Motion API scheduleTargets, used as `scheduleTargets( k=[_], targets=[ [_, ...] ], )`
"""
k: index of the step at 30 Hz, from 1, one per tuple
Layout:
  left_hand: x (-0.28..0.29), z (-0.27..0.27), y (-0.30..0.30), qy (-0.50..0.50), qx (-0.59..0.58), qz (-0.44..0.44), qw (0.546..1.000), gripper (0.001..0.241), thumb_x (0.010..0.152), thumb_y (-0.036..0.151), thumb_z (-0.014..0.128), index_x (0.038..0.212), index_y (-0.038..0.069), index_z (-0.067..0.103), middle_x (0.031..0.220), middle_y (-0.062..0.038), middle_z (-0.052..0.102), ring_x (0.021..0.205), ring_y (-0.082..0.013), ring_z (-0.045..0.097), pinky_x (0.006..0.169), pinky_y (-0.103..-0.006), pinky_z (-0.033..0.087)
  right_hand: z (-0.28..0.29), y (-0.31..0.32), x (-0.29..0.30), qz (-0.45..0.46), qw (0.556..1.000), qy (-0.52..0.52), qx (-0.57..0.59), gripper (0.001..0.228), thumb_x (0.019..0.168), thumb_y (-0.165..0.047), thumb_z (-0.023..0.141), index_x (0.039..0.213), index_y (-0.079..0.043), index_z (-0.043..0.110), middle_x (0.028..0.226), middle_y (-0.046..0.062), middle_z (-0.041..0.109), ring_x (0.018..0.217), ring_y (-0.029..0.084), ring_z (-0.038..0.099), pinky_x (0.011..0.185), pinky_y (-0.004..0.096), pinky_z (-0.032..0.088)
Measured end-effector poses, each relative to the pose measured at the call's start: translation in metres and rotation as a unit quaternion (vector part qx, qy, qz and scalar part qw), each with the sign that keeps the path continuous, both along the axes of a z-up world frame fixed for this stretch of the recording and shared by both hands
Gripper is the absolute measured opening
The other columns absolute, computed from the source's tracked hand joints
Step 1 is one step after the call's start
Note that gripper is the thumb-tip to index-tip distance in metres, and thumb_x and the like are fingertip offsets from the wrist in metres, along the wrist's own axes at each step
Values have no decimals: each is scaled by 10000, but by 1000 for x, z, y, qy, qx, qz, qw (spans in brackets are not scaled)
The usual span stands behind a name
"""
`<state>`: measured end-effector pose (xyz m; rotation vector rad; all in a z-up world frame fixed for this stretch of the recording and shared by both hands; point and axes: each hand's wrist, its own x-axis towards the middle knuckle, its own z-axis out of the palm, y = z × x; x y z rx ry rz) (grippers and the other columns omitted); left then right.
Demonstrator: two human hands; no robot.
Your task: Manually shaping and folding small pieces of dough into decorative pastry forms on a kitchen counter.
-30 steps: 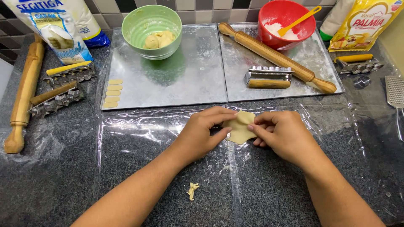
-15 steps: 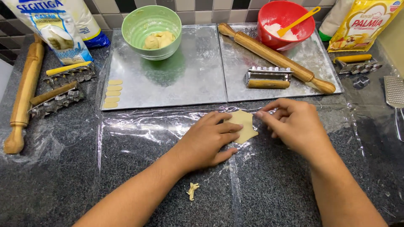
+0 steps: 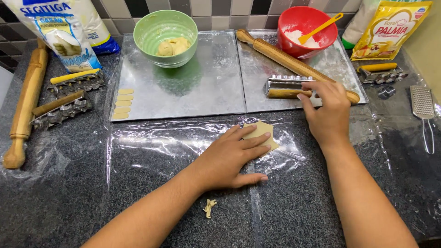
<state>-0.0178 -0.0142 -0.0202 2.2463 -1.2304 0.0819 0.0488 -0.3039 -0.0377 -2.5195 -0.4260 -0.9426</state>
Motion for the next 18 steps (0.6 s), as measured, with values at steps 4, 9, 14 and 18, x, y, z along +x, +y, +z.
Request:
scheduleTargets(
  k=[4,9,14,18],
  targets=[
    [6,-7,1,10,-14,8,1000,581,885,540,667,1297,131,663,1439,-89,619,1407,-383,477,1173,-585,336,-21,0,12,5,1000,-6,-24,309,882,-193,892,1161,-186,759,1054,-37,756,975,232,648,910,331,523],
    [14,-7,2,10,-50,41,998,497,878,472,706,1256,149,684,1374,-65,662,1359,-355,519,1148,-573,367,-34,-2,17,-48,993,-14,-106,343,825,-164,886,1133,-234,751,994,-78,756,946,200,661,843,345,517],
    [16,-14,1,-5,-60,54,997,449,888,428,716,1261,180,679,1349,-41,673,1340,-327,535,1140,-553,381,-28,7,14,-51,993,4,-106,385,831,-151,853,1187,-222,725,1040,-34,757,985,226,653,853,363,518],
    [3,13,0,56,-159,53,984,311,893,246,734,1190,158,716,1281,-92,707,1238,-380,606,1055,-547,466,-13,13,8,-40,994,-23,-97,205,977,-241,749,1178,-230,713,1078,-64,723,1068,217,605,913,365,458]
  ],
)
